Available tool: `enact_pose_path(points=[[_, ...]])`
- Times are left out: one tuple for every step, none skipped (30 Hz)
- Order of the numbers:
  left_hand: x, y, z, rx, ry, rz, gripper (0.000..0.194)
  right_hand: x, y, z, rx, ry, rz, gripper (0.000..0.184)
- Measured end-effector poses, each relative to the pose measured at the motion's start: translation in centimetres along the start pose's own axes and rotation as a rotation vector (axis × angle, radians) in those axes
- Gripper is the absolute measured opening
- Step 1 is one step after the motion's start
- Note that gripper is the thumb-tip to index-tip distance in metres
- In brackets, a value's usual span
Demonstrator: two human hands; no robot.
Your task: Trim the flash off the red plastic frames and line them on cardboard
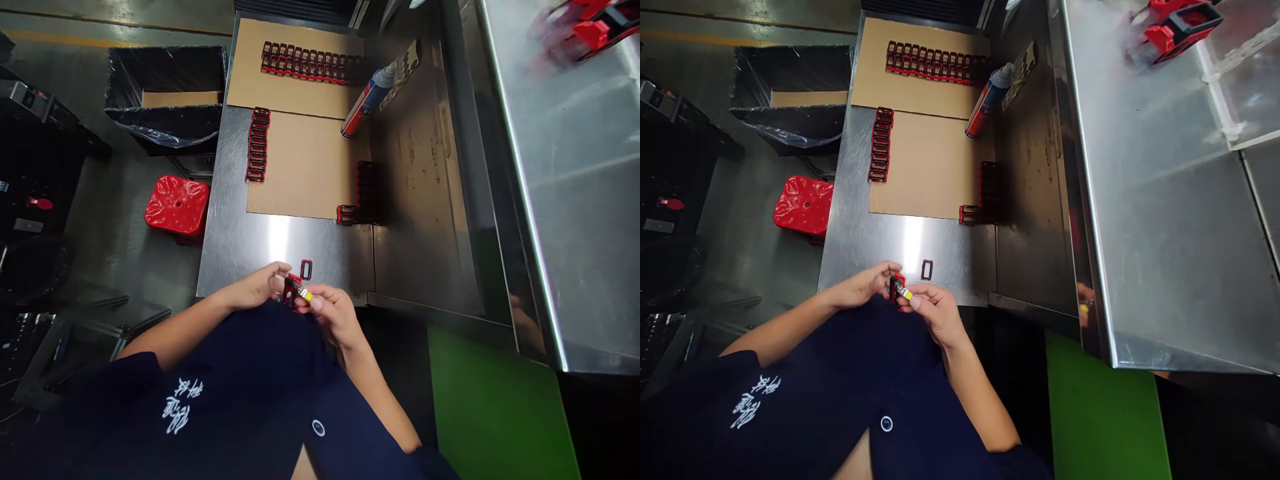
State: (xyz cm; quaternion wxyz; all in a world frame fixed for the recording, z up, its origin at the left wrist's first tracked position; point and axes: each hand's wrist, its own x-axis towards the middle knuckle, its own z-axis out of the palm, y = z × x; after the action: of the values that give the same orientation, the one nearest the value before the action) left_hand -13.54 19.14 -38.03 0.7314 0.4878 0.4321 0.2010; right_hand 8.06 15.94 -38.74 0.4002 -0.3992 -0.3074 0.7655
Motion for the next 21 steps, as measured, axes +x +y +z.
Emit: enact_pose_path(points=[[-0.4,0.0,0.0,0.127,0.039,0.109,0.092,-0.1,-0.1,0.0,0.088,0.028,0.039,0.042],[-0.9,0.1,0.0,0.266,0.071,0.213,0.097,-0.1,-0.1,0.0,0.157,0.043,0.068,0.042],[-1.3,0.3,0.1,0.398,0.090,0.299,0.101,-0.1,-0.2,0.1,0.207,0.042,0.086,0.041],[-1.6,0.4,0.1,0.505,0.096,0.364,0.099,-0.1,-0.2,0.2,0.240,0.028,0.097,0.040],[-1.8,0.6,0.2,0.580,0.099,0.417,0.094,0.0,-0.2,0.3,0.264,0.012,0.102,0.039],[-1.9,0.8,0.2,0.625,0.106,0.464,0.090,0.0,-0.2,0.5,0.284,0.000,0.106,0.038],[-2.0,0.9,0.2,0.649,0.117,0.504,0.088,0.1,-0.3,0.7,0.299,-0.007,0.110,0.037],[-1.9,1.1,0.1,0.665,0.127,0.538,0.087,0.1,-0.3,0.8,0.307,-0.008,0.115,0.036],[-1.9,1.2,0.1,0.682,0.134,0.570,0.086,0.1,-0.3,0.9,0.308,-0.005,0.121,0.037],[-1.8,1.2,0.1,0.700,0.139,0.602,0.085,0.0,-0.4,1.0,0.297,-0.001,0.129,0.038],[-1.7,1.3,0.1,0.717,0.143,0.632,0.084,0.0,-0.5,1.1,0.277,0.000,0.137,0.039],[-1.7,1.3,0.1,0.727,0.148,0.655,0.083,-0.1,-0.5,1.1,0.253,0.000,0.143,0.040],[-1.7,1.3,0.2,0.726,0.152,0.669,0.081,-0.2,-0.6,1.1,0.230,-0.004,0.144,0.041],[-1.7,1.3,0.3,0.709,0.159,0.675,0.079,-0.4,-0.7,1.0,0.211,-0.010,0.137,0.042],[-1.8,1.3,0.4,0.681,0.168,0.671,0.078,-0.7,-0.9,0.8,0.196,-0.015,0.117,0.041],[-1.9,1.3,0.5,0.647,0.180,0.659,0.077,-1.0,-1.0,0.6,0.178,-0.014,0.085,0.040],[-2.1,1.3,0.6,0.611,0.194,0.642,0.077,-1.4,-1.2,0.3,0.149,0.003,0.038,0.039],[-2.3,1.2,0.7,0.576,0.206,0.628,0.077,-1.9,-1.5,0.0,0.093,0.035,-0.025,0.036],[-2.5,1.1,0.7,0.538,0.214,0.617,0.077,-2.5,-1.7,-0.2,0.000,0.083,-0.096,0.033],[-2.7,1.0,0.8,0.496,0.214,0.606,0.078,-3.0,-2.0,-0.4,-0.132,0.139,-0.174,0.029],[-2.9,0.9,0.8,0.448,0.211,0.597,0.079,-3.6,-2.4,-0.5,-0.294,0.187,-0.259,0.026]])
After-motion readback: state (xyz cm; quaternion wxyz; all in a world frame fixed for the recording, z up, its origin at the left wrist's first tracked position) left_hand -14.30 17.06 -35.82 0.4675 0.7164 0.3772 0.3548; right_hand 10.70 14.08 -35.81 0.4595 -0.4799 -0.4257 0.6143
